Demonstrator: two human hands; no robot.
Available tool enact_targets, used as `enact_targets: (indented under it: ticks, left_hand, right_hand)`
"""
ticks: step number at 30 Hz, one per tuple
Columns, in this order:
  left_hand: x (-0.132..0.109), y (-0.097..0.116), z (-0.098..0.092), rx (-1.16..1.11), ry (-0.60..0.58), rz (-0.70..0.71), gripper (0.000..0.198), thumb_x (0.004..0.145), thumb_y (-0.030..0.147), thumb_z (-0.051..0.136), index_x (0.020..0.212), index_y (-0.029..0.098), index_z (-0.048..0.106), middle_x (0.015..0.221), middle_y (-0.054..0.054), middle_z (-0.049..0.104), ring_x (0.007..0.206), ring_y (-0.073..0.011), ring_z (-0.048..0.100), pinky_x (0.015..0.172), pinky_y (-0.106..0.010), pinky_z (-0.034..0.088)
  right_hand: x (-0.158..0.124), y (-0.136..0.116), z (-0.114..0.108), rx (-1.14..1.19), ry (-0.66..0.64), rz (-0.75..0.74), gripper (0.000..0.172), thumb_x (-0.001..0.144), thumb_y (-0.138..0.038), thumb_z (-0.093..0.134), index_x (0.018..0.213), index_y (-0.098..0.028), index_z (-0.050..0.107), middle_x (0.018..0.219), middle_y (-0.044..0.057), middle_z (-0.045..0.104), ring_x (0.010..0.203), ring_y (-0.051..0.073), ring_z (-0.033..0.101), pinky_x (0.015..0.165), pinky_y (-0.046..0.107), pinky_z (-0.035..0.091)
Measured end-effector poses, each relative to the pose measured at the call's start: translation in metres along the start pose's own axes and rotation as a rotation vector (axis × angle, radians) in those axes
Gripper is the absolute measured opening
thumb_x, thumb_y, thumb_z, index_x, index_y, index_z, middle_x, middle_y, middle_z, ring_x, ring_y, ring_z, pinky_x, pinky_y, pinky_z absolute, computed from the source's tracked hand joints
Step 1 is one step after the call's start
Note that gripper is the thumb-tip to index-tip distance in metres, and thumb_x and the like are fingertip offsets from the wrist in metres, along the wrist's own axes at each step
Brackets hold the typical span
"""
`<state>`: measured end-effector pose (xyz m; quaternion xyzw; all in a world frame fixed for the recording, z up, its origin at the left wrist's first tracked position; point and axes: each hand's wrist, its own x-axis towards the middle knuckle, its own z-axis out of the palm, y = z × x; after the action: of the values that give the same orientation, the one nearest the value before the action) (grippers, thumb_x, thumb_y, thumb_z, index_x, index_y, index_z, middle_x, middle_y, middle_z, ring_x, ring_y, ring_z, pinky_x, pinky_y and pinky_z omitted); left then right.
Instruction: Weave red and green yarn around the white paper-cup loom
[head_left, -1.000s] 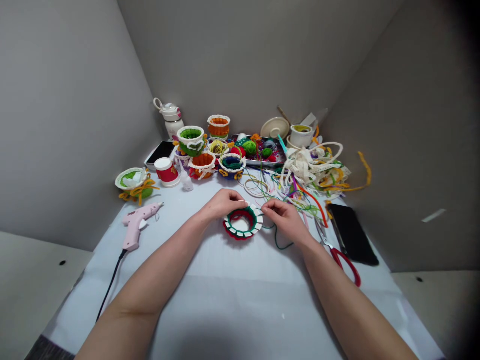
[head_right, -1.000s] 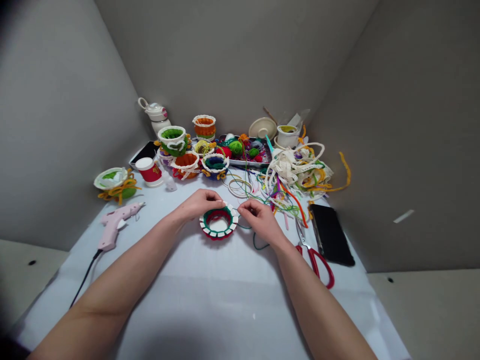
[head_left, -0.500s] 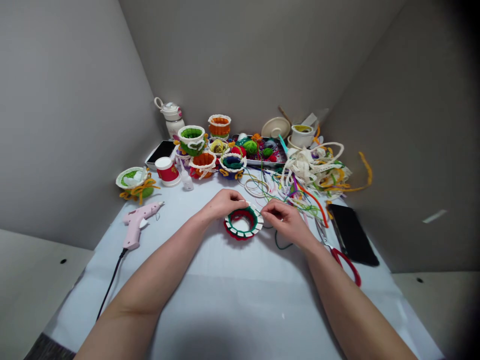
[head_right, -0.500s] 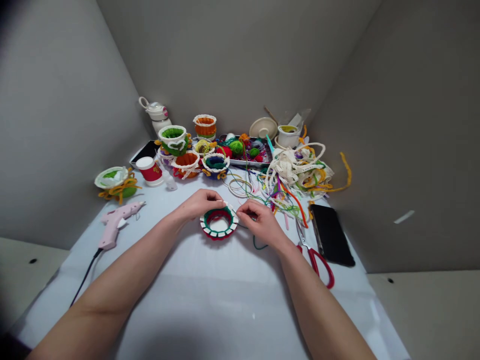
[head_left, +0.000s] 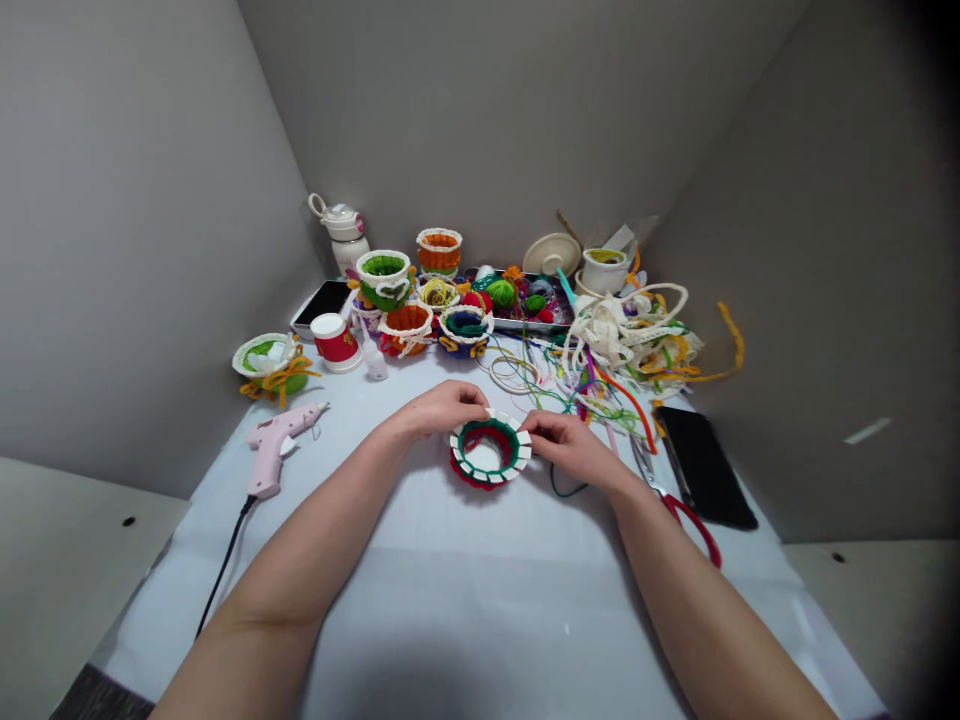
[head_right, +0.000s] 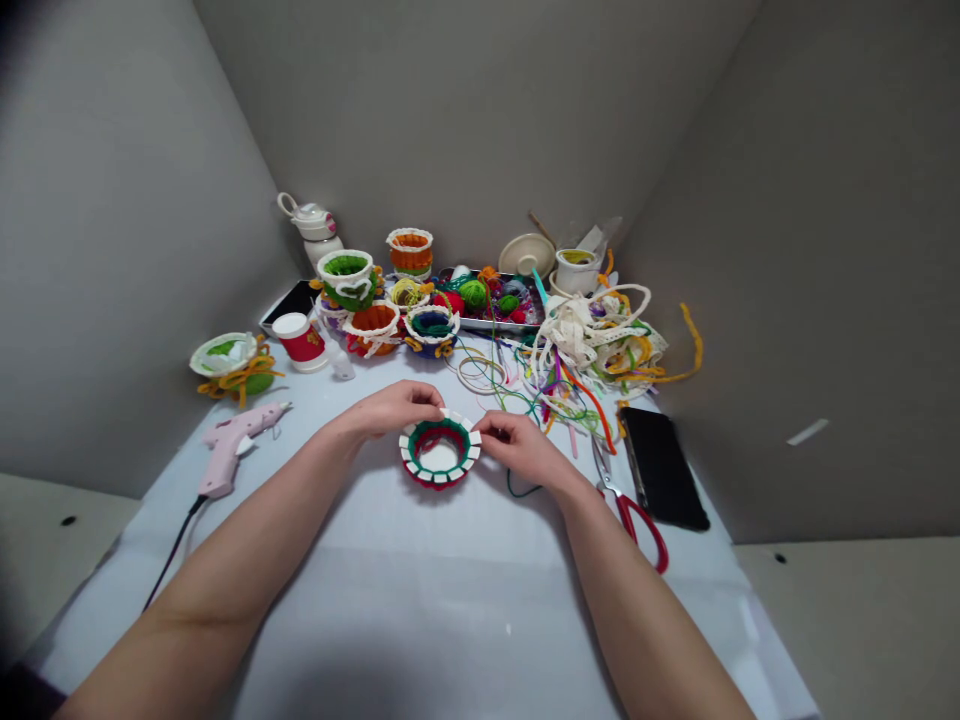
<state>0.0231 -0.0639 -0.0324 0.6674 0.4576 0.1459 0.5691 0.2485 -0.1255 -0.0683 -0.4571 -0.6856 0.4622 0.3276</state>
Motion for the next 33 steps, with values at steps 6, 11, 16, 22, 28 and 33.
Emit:
enact_targets:
  ticks: [6, 11, 16, 22, 28, 33]
  left_hand:
    - [-0.006, 0.006, -0.004, -0.012, -0.088, 0.087, 0.026, 0.07, 0.032, 0.065, 0.09, 0.014, 0.066, 0.082, -0.002, 0.066, 0.072, -0.0115, 0.056, 0.065, -0.022, 0.042]
    - [-0.002, 0.003, 0.007, -0.036, -0.04, 0.092, 0.027, 0.07, 0.037, 0.065, 0.082, 0.013, 0.066, 0.079, -0.004, 0.066, 0.069, -0.0118, 0.056, 0.065, -0.024, 0.043]
    - [0.001, -0.001, 0.013, 0.046, 0.065, 0.029, 0.024, 0.071, 0.037, 0.06, 0.071, 0.013, 0.062, 0.062, 0.001, 0.056, 0.056, -0.0089, 0.046, 0.051, -0.022, 0.034]
    - [-0.001, 0.004, 0.011, 0.0, 0.018, 0.027, 0.026, 0.072, 0.037, 0.06, 0.08, 0.013, 0.066, 0.07, -0.001, 0.061, 0.06, -0.0097, 0.05, 0.055, -0.022, 0.038]
    - [-0.002, 0.005, 0.015, -0.021, -0.038, 0.115, 0.028, 0.07, 0.039, 0.067, 0.079, 0.012, 0.069, 0.077, -0.004, 0.067, 0.068, -0.0126, 0.058, 0.063, -0.024, 0.045]
    - [0.002, -0.002, 0.013, -0.008, 0.043, 0.082, 0.027, 0.07, 0.038, 0.066, 0.077, 0.012, 0.068, 0.072, -0.003, 0.066, 0.064, -0.0114, 0.056, 0.06, -0.023, 0.043]
  right_hand:
    - [0.002, -0.001, 0.007, -0.009, 0.051, 0.004, 0.016, 0.084, -0.031, 0.059, 0.082, -0.017, 0.067, 0.078, 0.002, 0.064, 0.072, 0.015, 0.055, 0.064, 0.025, 0.042]
    - [0.002, 0.0, 0.01, 0.001, 0.053, -0.007, 0.017, 0.084, -0.031, 0.058, 0.083, -0.017, 0.067, 0.078, 0.002, 0.065, 0.07, 0.015, 0.055, 0.064, 0.025, 0.042]
    - [0.002, 0.001, 0.01, 0.028, 0.065, 0.005, 0.017, 0.084, -0.03, 0.057, 0.085, -0.016, 0.066, 0.079, 0.002, 0.066, 0.071, 0.015, 0.056, 0.064, 0.025, 0.043]
    - [0.001, 0.0, 0.011, 0.041, 0.048, 0.005, 0.018, 0.084, -0.032, 0.058, 0.083, -0.016, 0.065, 0.079, 0.002, 0.065, 0.072, 0.015, 0.056, 0.065, 0.026, 0.044]
    - [0.001, -0.001, 0.009, 0.02, 0.043, 0.018, 0.021, 0.084, -0.035, 0.059, 0.085, -0.016, 0.067, 0.079, 0.003, 0.066, 0.072, 0.015, 0.057, 0.065, 0.026, 0.045]
    - [-0.003, -0.006, -0.007, 0.003, 0.015, 0.04, 0.019, 0.083, -0.034, 0.061, 0.087, -0.016, 0.067, 0.082, 0.003, 0.066, 0.074, 0.015, 0.058, 0.067, 0.027, 0.045]
